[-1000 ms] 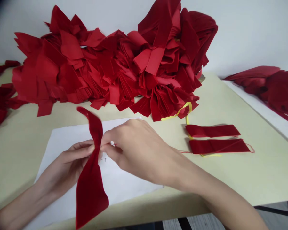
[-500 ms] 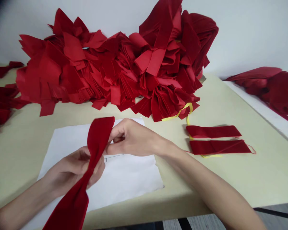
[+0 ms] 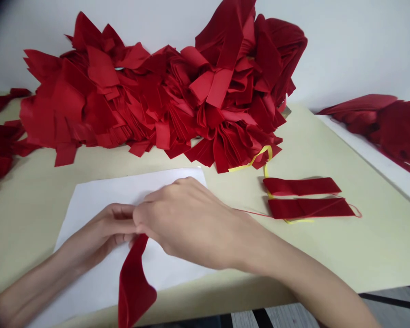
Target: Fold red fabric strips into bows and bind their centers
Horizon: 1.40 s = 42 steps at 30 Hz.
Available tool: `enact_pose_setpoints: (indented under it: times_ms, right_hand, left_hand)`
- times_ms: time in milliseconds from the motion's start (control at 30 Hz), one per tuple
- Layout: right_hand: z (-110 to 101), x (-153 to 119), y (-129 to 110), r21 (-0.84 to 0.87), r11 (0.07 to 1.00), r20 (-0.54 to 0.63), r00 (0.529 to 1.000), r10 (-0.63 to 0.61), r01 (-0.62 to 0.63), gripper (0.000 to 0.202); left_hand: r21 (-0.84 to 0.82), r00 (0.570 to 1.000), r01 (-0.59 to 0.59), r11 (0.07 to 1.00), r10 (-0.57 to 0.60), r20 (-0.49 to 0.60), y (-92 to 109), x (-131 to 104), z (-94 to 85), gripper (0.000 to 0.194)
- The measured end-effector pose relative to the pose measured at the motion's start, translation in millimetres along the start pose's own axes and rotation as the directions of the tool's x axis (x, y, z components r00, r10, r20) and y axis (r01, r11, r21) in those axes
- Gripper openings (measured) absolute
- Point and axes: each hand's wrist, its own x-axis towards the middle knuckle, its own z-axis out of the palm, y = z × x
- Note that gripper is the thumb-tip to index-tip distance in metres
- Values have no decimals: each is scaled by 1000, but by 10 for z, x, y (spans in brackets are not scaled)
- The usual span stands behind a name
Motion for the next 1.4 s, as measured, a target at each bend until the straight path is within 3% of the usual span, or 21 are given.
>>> enact_pose_setpoints:
  times_ms: [67, 167, 233, 300, 400, 500, 800, 1000, 1067, 1133, 1200, 1233, 1333, 1400]
  right_hand:
    - [-21, -32, -36, -99, 994, -59, 998, 35, -41, 22]
    - [-7, -16, 40, -6, 1000, -94, 995, 29, -30, 21]
    - [1, 12, 132, 126, 992, -113, 994, 9, 6, 18]
    - [2, 39, 213, 250, 968, -111, 994, 8, 20, 15]
    - [7, 70, 280, 449, 894, -45, 999, 22, 1, 14]
    - [29, 97, 303, 618, 786, 20, 1000, 17, -25, 11]
    - [229, 212, 405, 879, 473, 75, 997, -9, -62, 5]
    - [331, 248, 430, 882, 449, 230, 963, -141, -145, 8]
    - [336, 248, 410, 849, 510, 270, 943, -193, -139, 12]
    - [294, 224, 347, 717, 697, 248, 945, -211, -33, 11]
    - [209, 166, 235, 415, 905, 195, 963, -186, 91, 11]
    - [158, 124, 167, 229, 966, 170, 972, -162, 121, 15]
    - [20, -17, -14, -201, 973, 77, 992, -103, 117, 20]
    - [-41, -87, -65, -293, 954, 6, 997, -71, 69, 19]
  left_hand:
    - [-93, 997, -26, 995, 19, -71, 38, -1, -15, 4]
    - [-262, 993, -55, 964, 26, -113, 50, -7, -25, 3]
    - [-329, 995, -74, 942, 46, -90, 39, -11, -27, 7]
    - [-347, 995, -88, 934, 96, 4, 27, -16, -28, 8]
    - [-326, 972, -68, 943, 137, 193, 24, -29, -21, 11]
    - [-297, 951, -26, 955, 115, 288, 34, -41, -1, 13]
    - [-237, 933, 89, 968, 2, 360, 3, -91, 38, 12]
    - [-51, 906, 213, 976, -178, 384, -82, -66, 88, 6]
    - [4, 912, 221, 975, -209, 352, -116, -40, 118, 7]
    - [32, 948, 175, 984, -177, 266, -142, -16, 136, 10]
    - [32, 977, 92, 995, -96, 191, -149, 0, 132, 14]
    - [12, 986, 57, 998, -58, 157, -144, 4, 122, 14]
    - [-101, 999, -7, 995, 12, 48, -93, -4, 82, 10]
    - [-166, 1000, -25, 986, 24, -11, -50, -18, 61, 6]
